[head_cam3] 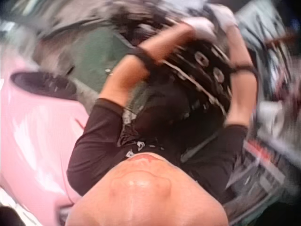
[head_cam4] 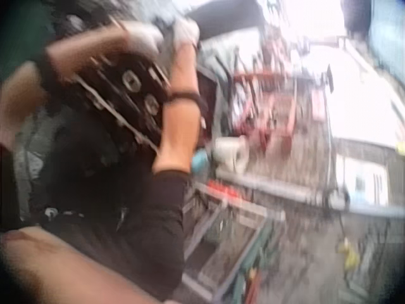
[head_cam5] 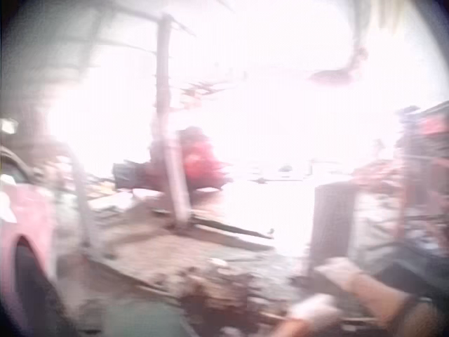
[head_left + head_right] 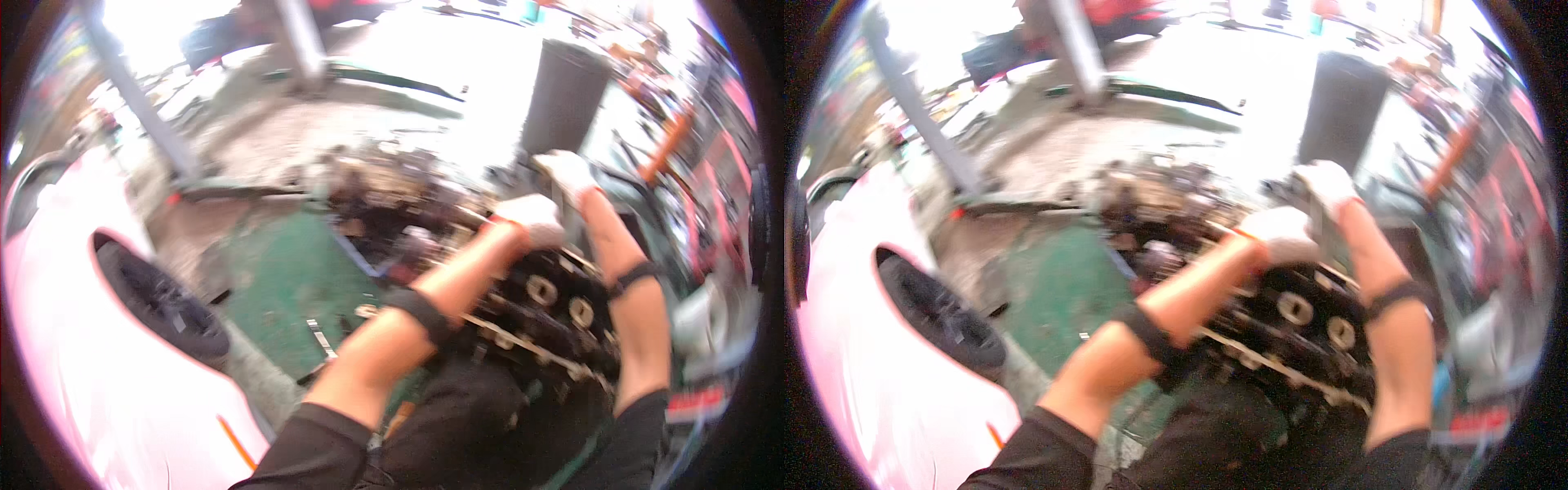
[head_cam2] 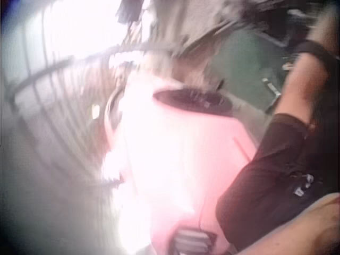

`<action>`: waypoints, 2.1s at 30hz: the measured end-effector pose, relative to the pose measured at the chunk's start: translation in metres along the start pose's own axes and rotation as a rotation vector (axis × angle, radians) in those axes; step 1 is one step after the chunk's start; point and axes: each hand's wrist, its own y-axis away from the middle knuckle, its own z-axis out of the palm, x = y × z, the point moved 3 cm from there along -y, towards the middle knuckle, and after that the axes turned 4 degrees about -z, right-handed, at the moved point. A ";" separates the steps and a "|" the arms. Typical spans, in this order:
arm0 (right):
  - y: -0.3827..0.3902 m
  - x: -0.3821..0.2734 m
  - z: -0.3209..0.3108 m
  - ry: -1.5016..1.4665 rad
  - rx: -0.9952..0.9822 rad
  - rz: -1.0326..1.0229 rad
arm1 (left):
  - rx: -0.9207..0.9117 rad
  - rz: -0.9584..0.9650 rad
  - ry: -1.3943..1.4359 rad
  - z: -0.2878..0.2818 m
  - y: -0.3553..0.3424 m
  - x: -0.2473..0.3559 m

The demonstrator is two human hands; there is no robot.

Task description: The person uses a wrench to tighten bolts on a cylinder head while holding it steady with the other hand. The person repeatedly repositions the wrench and adjusts grip to access different bolt locations on the engine component.

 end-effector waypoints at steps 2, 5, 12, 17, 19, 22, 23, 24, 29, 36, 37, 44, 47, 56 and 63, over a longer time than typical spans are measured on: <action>0.004 -0.049 0.017 -0.313 -0.115 -0.031 | 0.051 0.013 -0.027 0.005 -0.003 -0.001; 0.014 -0.095 0.028 0.371 -0.162 -0.265 | 0.233 0.007 -0.098 0.014 -0.008 -0.002; 0.051 -0.109 -0.005 0.314 0.125 -0.527 | 0.404 -0.154 0.032 0.019 0.010 -0.001; 0.103 -0.133 -0.032 0.066 0.155 -0.494 | 0.406 -0.020 -0.041 0.016 0.034 0.006; 0.128 -0.142 -0.035 0.033 0.145 -0.524 | 0.416 0.017 -0.041 0.013 0.038 0.007; 0.160 -0.140 -0.044 0.039 0.177 -0.475 | 0.373 0.067 -0.095 0.010 0.039 0.008; 0.167 -0.138 -0.051 0.023 0.191 -0.493 | 0.370 0.088 -0.107 0.009 0.040 0.006; 0.173 -0.135 -0.056 0.063 0.250 -0.528 | 0.348 0.061 -0.082 0.009 0.040 0.006; 0.184 -0.093 -0.084 -0.187 0.208 -0.201 | 0.261 0.032 -0.104 0.008 0.041 0.006; 0.196 -0.036 -0.084 -0.933 0.393 0.197 | 0.064 0.114 -0.108 -0.002 0.035 0.002; 0.197 -0.030 -0.079 -0.934 0.379 0.220 | 0.039 0.124 -0.095 -0.003 0.035 0.001; 0.188 0.027 -0.061 -0.825 0.398 0.426 | -0.007 -0.113 -0.039 -0.004 0.029 0.002; 0.186 0.056 -0.051 -0.862 0.358 0.546 | 0.082 -0.090 -0.035 0.000 0.028 0.006; 0.139 0.100 -0.033 -0.999 0.351 0.582 | 0.036 -0.069 -0.005 -0.002 0.020 0.008; 0.051 0.034 -0.014 -0.528 0.275 0.270 | 0.042 -0.109 0.011 0.002 0.012 0.002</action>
